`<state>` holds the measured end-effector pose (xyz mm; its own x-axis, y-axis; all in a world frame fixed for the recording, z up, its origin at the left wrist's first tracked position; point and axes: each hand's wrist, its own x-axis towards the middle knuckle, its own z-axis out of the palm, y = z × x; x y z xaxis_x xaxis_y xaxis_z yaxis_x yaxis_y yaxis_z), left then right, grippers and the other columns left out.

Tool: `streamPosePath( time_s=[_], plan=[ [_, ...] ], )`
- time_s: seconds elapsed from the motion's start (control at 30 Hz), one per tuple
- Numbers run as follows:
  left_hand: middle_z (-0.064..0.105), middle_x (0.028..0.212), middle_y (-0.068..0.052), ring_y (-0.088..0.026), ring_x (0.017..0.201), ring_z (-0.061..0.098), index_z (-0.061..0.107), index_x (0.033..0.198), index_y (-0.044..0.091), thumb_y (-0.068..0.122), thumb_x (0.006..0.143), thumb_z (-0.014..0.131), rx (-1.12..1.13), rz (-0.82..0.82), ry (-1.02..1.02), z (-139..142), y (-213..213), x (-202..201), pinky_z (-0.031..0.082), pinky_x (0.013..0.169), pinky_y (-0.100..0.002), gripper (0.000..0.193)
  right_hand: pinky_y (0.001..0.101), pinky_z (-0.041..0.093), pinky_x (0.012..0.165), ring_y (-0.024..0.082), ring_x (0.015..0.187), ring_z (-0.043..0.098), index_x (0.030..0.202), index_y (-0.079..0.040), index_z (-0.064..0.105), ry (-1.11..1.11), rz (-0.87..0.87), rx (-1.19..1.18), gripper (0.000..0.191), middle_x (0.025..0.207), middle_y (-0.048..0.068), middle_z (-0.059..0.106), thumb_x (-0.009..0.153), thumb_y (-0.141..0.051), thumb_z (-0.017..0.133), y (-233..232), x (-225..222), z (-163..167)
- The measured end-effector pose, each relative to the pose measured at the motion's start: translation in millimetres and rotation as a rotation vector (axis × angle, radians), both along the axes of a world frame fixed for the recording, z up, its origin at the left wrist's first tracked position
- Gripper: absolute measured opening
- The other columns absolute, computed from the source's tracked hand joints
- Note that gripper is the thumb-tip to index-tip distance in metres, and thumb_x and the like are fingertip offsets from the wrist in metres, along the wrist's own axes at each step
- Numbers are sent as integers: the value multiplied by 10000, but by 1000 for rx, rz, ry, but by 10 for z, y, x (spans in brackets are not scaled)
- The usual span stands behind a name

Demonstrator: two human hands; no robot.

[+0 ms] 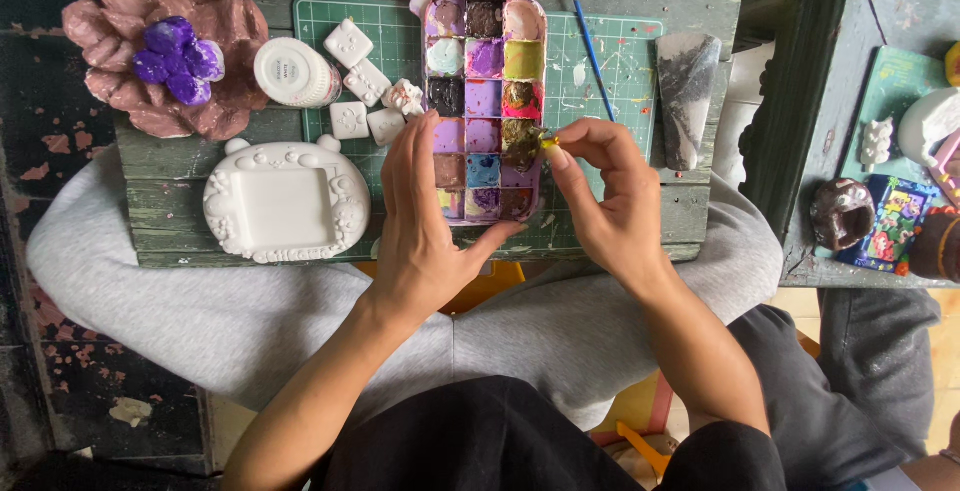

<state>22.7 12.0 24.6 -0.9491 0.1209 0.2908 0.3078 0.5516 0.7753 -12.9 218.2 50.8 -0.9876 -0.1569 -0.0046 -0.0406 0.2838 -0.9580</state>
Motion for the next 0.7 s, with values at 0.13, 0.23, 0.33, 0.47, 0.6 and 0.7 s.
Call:
streamPosePath(
  time_s=[0.13,0.23,0.33,0.47,0.6,0.7],
  plan=[
    [272,1603,-235,-458,1511,311,285,1567,38,332,792,959,-37,-18,12,29,-34,-28,331,1262,-570,1068,343,507,1037,233,1141,671,1256,4,652,257,110,330,264,1116,101,706,996,51,644,-17,-28,136],
    [289,1589,-220,-458,1494,297,450,1496,76,346,803,939,-26,-46,-10,103,-64,-42,318,1242,-580,890,397,494,1044,313,1150,659,1197,-1,707,363,178,424,291,1110,131,711,916,71,684,-54,-36,197],
    [317,1590,-201,-442,1461,287,558,1425,78,309,838,908,-74,-78,-10,198,-142,-95,317,1220,-574,722,411,492,1039,311,1139,657,1130,-4,706,382,182,374,236,1109,128,708,902,13,762,-100,-58,181],
    [379,1582,-156,-399,1438,306,688,1292,60,114,856,816,-267,-156,33,323,-238,-239,323,1203,-550,458,405,508,1023,284,1128,663,1024,-14,661,363,165,259,228,1105,118,687,900,-69,844,-156,-82,74],
    [381,1571,-200,-391,1419,320,749,1170,4,52,790,757,-348,-313,84,403,-226,-468,324,1175,-563,383,413,470,932,273,1065,660,869,-85,610,491,255,313,280,1043,83,705,825,-97,887,-109,-52,30],
    [408,1558,-222,-400,1410,330,764,1015,-12,47,788,738,-445,-395,145,456,-196,-623,326,1177,-560,236,419,460,857,252,1012,657,872,-96,604,621,366,364,303,1024,57,716,798,-101,897,-43,-61,1]
  ],
)
